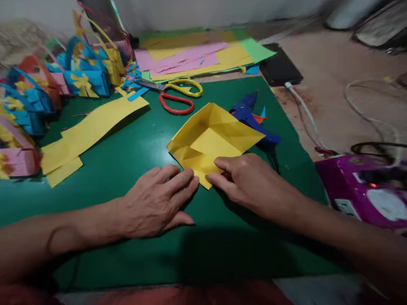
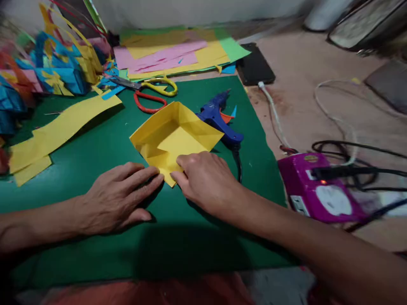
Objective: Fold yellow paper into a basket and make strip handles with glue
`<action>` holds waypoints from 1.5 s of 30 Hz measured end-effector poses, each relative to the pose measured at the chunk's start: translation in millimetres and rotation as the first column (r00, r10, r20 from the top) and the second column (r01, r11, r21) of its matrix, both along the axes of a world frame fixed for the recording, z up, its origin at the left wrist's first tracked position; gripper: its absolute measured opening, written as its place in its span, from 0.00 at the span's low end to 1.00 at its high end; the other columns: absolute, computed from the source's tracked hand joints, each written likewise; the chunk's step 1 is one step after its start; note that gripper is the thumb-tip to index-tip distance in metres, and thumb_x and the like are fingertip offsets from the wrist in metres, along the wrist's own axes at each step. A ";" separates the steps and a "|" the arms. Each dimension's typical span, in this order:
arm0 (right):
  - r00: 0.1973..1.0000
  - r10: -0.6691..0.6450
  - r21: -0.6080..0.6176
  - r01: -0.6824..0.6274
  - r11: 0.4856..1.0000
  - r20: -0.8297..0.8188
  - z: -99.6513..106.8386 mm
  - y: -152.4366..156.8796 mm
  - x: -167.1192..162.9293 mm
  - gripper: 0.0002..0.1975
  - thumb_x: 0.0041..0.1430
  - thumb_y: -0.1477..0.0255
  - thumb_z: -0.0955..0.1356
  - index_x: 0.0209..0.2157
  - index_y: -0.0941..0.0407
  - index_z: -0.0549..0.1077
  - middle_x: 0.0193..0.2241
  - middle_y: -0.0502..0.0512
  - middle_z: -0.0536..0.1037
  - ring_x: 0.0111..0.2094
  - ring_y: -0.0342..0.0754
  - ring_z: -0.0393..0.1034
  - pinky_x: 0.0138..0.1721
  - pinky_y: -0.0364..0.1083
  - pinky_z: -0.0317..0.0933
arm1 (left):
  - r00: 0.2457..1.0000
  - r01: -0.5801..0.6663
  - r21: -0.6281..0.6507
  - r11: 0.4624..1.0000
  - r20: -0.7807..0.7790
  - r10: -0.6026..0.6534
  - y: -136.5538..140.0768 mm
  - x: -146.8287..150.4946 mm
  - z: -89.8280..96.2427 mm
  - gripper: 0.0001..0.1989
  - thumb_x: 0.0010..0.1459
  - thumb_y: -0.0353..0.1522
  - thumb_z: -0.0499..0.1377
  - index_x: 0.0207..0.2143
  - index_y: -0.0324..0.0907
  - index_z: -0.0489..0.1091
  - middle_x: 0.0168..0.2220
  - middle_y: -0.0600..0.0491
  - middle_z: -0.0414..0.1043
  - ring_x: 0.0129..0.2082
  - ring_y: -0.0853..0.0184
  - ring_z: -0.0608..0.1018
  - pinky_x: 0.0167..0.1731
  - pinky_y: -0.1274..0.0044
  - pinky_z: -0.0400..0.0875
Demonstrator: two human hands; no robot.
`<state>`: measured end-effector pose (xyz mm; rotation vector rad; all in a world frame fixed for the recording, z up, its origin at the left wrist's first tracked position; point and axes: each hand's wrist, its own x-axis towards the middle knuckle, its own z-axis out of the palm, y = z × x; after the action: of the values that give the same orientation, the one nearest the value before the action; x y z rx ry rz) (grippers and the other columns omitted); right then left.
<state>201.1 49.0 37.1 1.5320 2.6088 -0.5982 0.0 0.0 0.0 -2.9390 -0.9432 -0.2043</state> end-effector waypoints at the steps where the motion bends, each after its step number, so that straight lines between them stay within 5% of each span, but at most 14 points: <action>1: 1.000 0.000 0.001 0.000 1.000 0.003 -1.6 0.1 1.4 0.16 0.55 0.69 0.63 0.17 0.56 0.56 0.14 0.46 0.61 0.18 0.39 0.51 0.23 0.43 0.38 | 1.000 -0.004 -0.008 1.000 -0.008 0.004 -0.2 0.4 1.3 0.32 0.61 0.50 0.43 0.53 0.32 0.60 0.51 0.41 0.64 0.42 0.55 0.68 0.37 0.67 0.67; 7: 1.000 0.018 0.017 -0.018 1.000 0.005 -5.9 -0.9 5.7 0.15 0.54 0.69 0.64 0.18 0.56 0.57 0.14 0.46 0.61 0.18 0.39 0.49 0.23 0.44 0.36 | 1.000 -0.002 -0.011 1.000 0.015 0.002 -2.4 2.2 3.9 0.27 0.61 0.49 0.44 0.52 0.40 0.63 0.49 0.42 0.66 0.39 0.58 0.69 0.34 0.68 0.68; 12: 1.000 0.028 0.028 -0.028 0.999 0.003 -6.3 -1.0 5.9 0.15 0.54 0.69 0.63 0.17 0.56 0.56 0.13 0.46 0.59 0.17 0.38 0.48 0.23 0.45 0.35 | 0.988 -0.075 0.135 0.988 0.146 0.055 -7.0 2.6 2.2 0.20 0.61 0.43 0.52 0.42 0.34 0.69 0.44 0.42 0.72 0.39 0.57 0.72 0.34 0.68 0.70; 19: 0.999 0.028 0.007 -0.029 1.000 0.020 -5.0 -1.2 7.2 0.14 0.54 0.70 0.63 0.18 0.56 0.58 0.14 0.46 0.60 0.18 0.39 0.50 0.23 0.44 0.36 | 0.982 -0.163 0.242 0.956 0.133 0.134 -12.6 3.7 0.1 0.24 0.59 0.44 0.53 0.44 0.30 0.70 0.48 0.39 0.72 0.42 0.52 0.74 0.31 0.66 0.72; 25: 0.997 -0.028 -0.040 0.025 0.999 -0.073 -4.5 0.7 6.7 0.17 0.56 0.62 0.64 0.19 0.56 0.62 0.17 0.48 0.66 0.20 0.40 0.54 0.23 0.44 0.39 | 0.990 -0.129 0.161 0.979 0.075 0.118 -9.5 3.5 0.6 0.27 0.60 0.44 0.52 0.47 0.27 0.69 0.52 0.36 0.68 0.44 0.49 0.72 0.33 0.65 0.73; 30: 0.983 -0.049 -0.009 0.049 0.999 -0.175 -8.9 2.5 4.8 0.19 0.57 0.65 0.63 0.15 0.56 0.58 0.13 0.45 0.60 0.18 0.38 0.50 0.23 0.44 0.40 | 0.991 -0.125 0.129 0.984 0.053 0.119 -6.9 3.8 1.9 0.27 0.60 0.44 0.51 0.49 0.27 0.67 0.52 0.38 0.68 0.44 0.48 0.71 0.33 0.64 0.72; 45: 0.994 -0.067 -0.043 0.063 0.997 -0.092 -4.2 0.5 4.8 0.18 0.55 0.68 0.63 0.15 0.56 0.56 0.13 0.46 0.59 0.18 0.39 0.50 0.23 0.44 0.39 | 0.988 -0.149 0.055 0.987 -0.039 0.151 -5.5 3.1 2.2 0.32 0.60 0.49 0.45 0.55 0.32 0.61 0.54 0.38 0.63 0.45 0.51 0.68 0.39 0.63 0.67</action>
<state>205.9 49.4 33.0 1.6211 2.6044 -0.7403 3.1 -5.5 2.2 -2.7980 -1.1294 -0.1551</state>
